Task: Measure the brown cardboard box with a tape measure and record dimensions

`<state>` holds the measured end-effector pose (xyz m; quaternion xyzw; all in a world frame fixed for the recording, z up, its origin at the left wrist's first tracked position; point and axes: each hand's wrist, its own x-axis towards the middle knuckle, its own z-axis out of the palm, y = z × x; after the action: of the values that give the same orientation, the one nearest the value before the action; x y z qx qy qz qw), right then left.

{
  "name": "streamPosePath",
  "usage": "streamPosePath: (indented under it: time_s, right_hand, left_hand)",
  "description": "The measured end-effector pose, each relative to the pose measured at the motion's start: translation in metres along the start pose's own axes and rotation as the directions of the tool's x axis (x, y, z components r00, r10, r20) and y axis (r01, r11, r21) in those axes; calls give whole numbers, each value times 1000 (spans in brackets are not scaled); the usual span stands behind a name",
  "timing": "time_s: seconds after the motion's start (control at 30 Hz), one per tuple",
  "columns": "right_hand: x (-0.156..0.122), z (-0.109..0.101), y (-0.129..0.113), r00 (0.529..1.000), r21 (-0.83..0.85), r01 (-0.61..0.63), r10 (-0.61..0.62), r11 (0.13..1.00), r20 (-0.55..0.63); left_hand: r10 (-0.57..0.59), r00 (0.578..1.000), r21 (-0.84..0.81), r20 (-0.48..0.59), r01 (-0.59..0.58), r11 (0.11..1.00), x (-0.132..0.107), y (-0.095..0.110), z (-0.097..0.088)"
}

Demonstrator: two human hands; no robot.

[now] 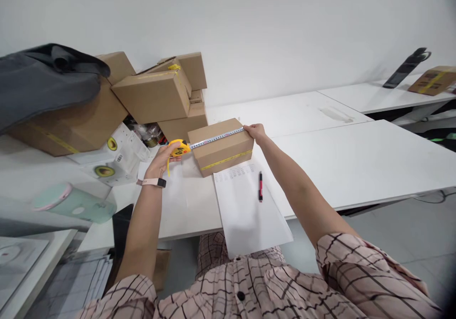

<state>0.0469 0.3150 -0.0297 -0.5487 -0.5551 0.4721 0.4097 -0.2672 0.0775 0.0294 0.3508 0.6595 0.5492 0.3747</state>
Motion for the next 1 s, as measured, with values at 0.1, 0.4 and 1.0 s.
streamPosePath:
  time_s: [0.1,0.4,1.0]
  right_hand:
    - [-6,-11,-23,998,-7,68,-68,998,3]
    - [-46,0,-88,799,67,470,-457,880,391]
    - [-95,15,-10,847,-668,518,-428,535,314]
  left_hand:
    - [40,988,-15,150,-38,999,-29,4,5]
    - [-15,795,-299,606,245,922,-146,-39,104]
    - [-197,934,-381,298,306,872,-73,-2,157]
